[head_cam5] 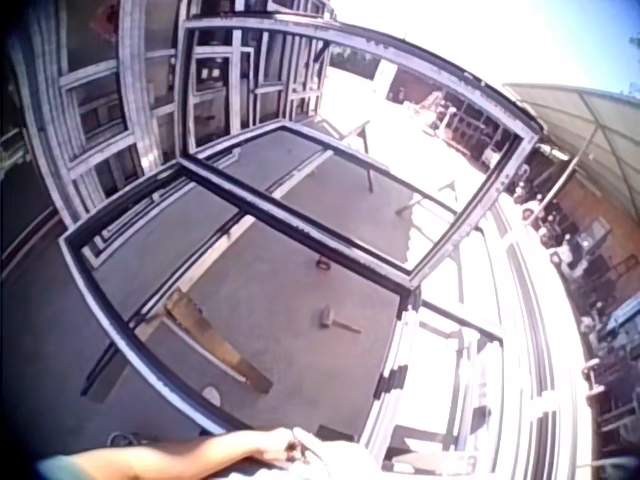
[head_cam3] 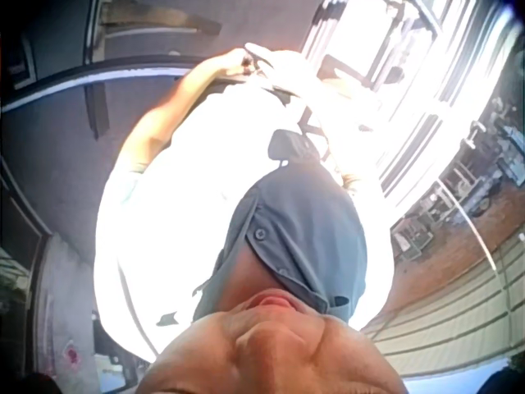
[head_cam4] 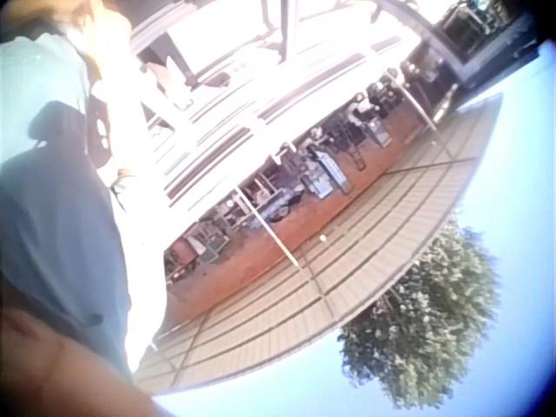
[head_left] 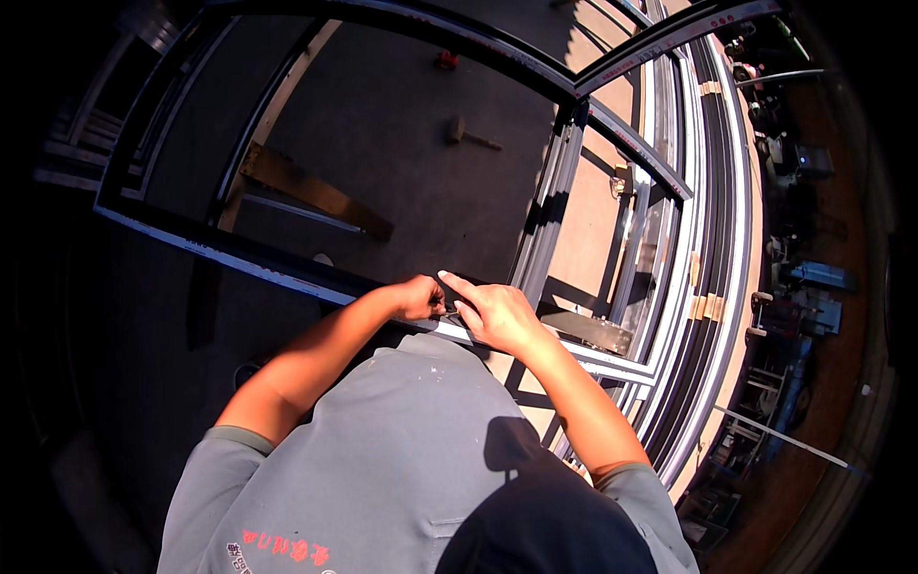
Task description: The person assembles a metal window frame by reaching into a bucket, taking out small metal connectors, and inserting them into the tracks of the metal frame using a screwdriver.
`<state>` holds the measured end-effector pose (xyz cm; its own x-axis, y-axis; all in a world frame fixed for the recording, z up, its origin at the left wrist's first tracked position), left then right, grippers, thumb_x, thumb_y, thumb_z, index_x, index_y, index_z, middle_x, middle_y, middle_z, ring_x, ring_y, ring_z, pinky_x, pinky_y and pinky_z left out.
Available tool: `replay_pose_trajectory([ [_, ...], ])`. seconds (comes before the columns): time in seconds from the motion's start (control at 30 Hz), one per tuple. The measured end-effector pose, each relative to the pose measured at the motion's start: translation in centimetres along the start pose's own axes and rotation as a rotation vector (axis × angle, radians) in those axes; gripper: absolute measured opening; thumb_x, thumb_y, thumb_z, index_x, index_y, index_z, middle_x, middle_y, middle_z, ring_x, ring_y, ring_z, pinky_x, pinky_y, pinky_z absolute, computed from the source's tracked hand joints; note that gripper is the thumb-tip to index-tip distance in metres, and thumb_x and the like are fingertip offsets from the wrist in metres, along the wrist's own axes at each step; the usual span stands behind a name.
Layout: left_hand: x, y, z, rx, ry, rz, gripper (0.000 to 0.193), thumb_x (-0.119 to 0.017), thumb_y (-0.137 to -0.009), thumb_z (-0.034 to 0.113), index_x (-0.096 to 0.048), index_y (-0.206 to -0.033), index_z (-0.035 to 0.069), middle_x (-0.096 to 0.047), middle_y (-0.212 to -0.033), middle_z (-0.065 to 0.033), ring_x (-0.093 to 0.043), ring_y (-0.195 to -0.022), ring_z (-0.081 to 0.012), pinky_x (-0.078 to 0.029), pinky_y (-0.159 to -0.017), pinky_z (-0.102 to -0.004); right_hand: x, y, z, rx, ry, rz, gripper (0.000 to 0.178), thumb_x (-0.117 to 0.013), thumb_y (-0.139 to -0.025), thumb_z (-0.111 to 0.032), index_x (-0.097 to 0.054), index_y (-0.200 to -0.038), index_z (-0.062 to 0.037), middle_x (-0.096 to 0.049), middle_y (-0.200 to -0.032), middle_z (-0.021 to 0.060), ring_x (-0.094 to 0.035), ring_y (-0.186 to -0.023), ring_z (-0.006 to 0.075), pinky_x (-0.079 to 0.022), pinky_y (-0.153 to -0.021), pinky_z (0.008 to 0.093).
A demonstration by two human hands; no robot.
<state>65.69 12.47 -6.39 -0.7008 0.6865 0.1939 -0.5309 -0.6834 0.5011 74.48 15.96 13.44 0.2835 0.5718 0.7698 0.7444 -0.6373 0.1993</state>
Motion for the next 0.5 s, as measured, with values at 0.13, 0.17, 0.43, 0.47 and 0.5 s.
replay_pose_trajectory([
  [0.13,-0.6,-0.7,-1.0,0.005,0.02,-0.029,0.014,-0.077,-0.094,0.017,-0.077,-0.097,0.003,-0.076,-0.087,-0.0123,-0.069,-0.083,-0.0186,-0.054,-0.08,-0.0371,0.5,0.1,1.0,-0.172,-0.144,-0.082,0.027,-0.064,-0.089,-0.01,-0.071,-0.114,-0.002,-0.07,-0.075,0.0184,-0.07,-0.075,0.0398,-0.056,-0.073,0.0476],
  [0.17,-0.7,-0.9,-1.2,-0.003,0.019,-0.036,0.014,-0.077,-0.094,0.017,-0.077,-0.097,0.004,-0.076,-0.087,-0.0122,-0.069,-0.083,-0.0186,-0.054,-0.08,-0.037,0.9,0.2,1.0,-0.17,-0.141,-0.077,0.024,-0.066,-0.088,-0.012,-0.072,-0.109,-0.0023,-0.07,-0.074,0.0188,-0.07,-0.074,0.0398,-0.056,-0.071,0.0474],
  [0.43,-0.8,-1.2,-1.4,0.001,-0.009,-0.026,0.013,-0.077,-0.094,0.019,-0.078,-0.097,0.006,-0.076,-0.088,-0.0118,-0.069,-0.082,-0.0198,-0.054,-0.08,-0.0371,1.1,0.6,0.6,-0.128,0.092,-0.06,0.018,-0.074,-0.088,-0.019,-0.069,-0.086,-0.0022,-0.068,-0.079,0.0142,-0.069,-0.079,0.036,-0.056,-0.074,0.0445],
  [0.47,-0.9,-1.2,-1.7,-0.01,0.007,-0.021,0.013,-0.077,-0.094,0.019,-0.078,-0.097,0.006,-0.076,-0.088,-0.0118,-0.069,-0.082,-0.0201,-0.054,-0.08,-0.0372,1.4,0.5,0.2,-0.043,0.069,0.0,0.014,-0.074,-0.087,-0.016,-0.071,-0.09,-0.0028,-0.068,-0.081,0.0137,-0.069,-0.081,0.0354,-0.056,-0.076,0.0444],
  [0.5,-0.9,-1.3,-2.0,-0.021,0.022,-0.015,0.013,-0.078,-0.094,0.019,-0.078,-0.096,0.006,-0.076,-0.088,-0.0117,-0.069,-0.083,-0.0205,-0.054,-0.08,-0.0372,1.1,0.6,0.1,0.014,0.048,-0.057,0.013,-0.074,-0.086,-0.013,-0.072,-0.094,-0.0042,-0.068,-0.086,0.0128,-0.068,-0.084,0.0341,-0.056,-0.079,0.0443],
])
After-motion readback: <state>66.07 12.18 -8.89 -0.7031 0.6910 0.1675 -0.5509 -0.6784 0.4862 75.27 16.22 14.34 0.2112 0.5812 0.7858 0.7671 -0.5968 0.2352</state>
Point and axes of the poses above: each hand's wrist, its own y-axis away from the middle knuckle, its own x-axis out of the back of the hand, z = x × y, the point moved 8 cm from there along -y, towards the middle knuckle
